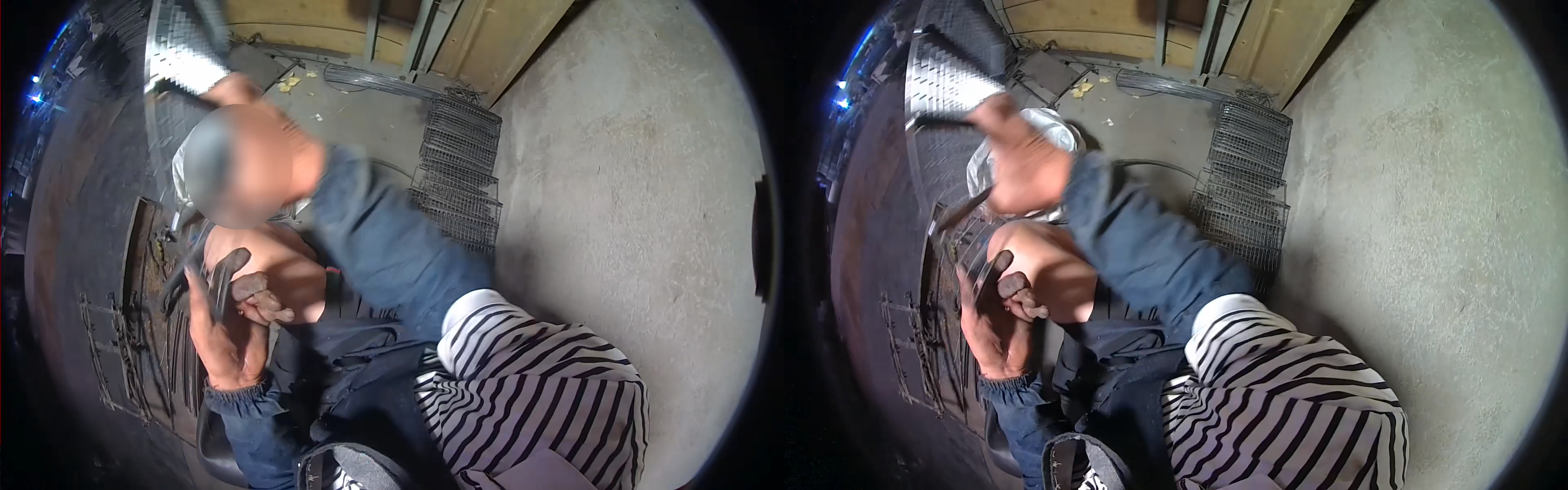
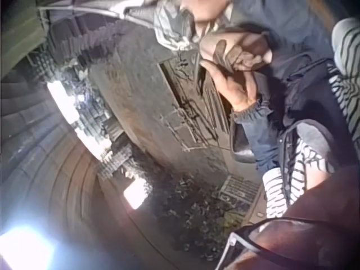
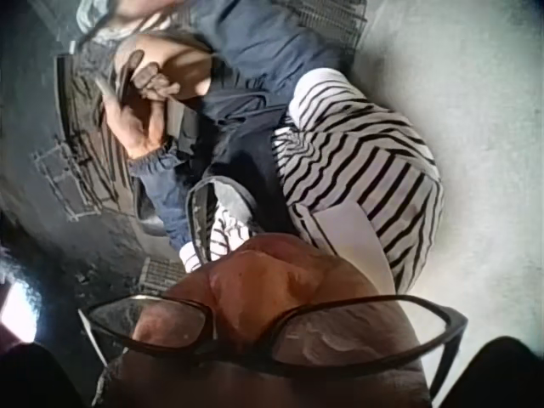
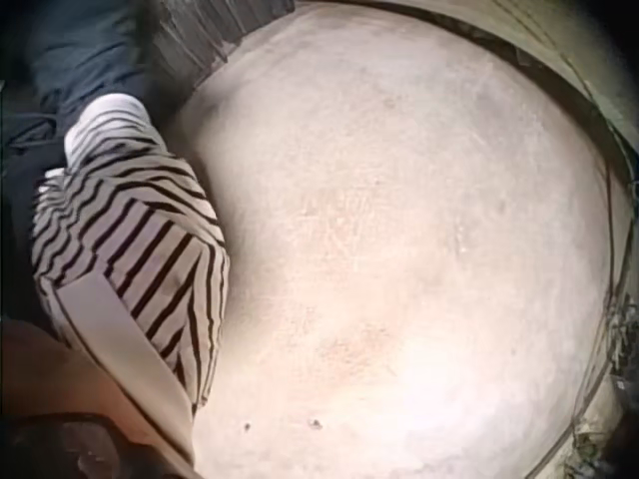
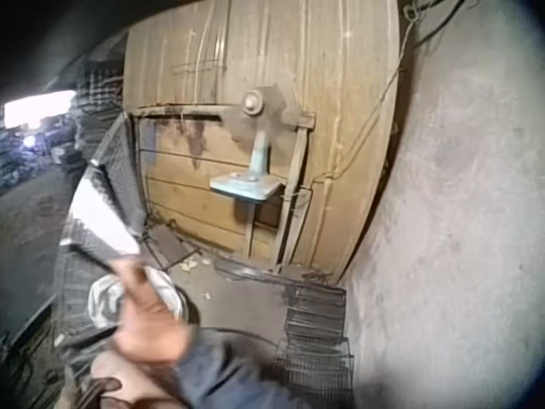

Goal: Welding individual metal wires onto a frame to create wire racks.

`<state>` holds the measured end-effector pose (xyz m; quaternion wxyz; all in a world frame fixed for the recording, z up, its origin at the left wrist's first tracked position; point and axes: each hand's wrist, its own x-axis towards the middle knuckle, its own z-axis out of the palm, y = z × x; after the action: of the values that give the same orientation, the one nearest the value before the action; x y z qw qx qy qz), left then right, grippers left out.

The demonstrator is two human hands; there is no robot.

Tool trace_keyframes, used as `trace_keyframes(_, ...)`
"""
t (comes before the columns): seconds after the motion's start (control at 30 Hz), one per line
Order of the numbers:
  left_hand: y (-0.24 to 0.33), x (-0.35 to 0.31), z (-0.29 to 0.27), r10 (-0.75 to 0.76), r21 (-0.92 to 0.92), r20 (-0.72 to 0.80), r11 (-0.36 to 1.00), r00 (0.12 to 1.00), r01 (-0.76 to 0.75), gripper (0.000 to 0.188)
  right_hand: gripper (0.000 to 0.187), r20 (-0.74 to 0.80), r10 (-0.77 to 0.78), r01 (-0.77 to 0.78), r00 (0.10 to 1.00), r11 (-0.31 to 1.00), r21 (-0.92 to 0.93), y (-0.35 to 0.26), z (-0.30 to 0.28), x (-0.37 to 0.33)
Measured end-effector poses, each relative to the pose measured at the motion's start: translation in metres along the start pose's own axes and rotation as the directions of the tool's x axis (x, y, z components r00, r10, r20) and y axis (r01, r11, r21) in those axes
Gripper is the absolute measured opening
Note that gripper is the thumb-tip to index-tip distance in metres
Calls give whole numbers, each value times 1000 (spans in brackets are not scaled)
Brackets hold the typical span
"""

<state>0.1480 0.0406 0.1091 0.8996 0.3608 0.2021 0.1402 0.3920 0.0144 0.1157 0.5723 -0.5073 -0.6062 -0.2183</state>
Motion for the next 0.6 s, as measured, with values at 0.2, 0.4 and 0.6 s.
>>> trace_keyframes(0.2,40,-32,-82,220,272,-445,957,868,-103,43,94,346,774,-359,531,575,-735,119,-139,-115)
trace_keyframes(0.4,111,-106,-236,411,370,-682,907,604,-200,41,66,161,934,-221,320,238,-946,190,-269,-203)
trace_keyframes(0.6,171,-174,-274,545,450,-794,825,271,-342,57,76,59,949,-229,311,134,-964,203,-307,-213)
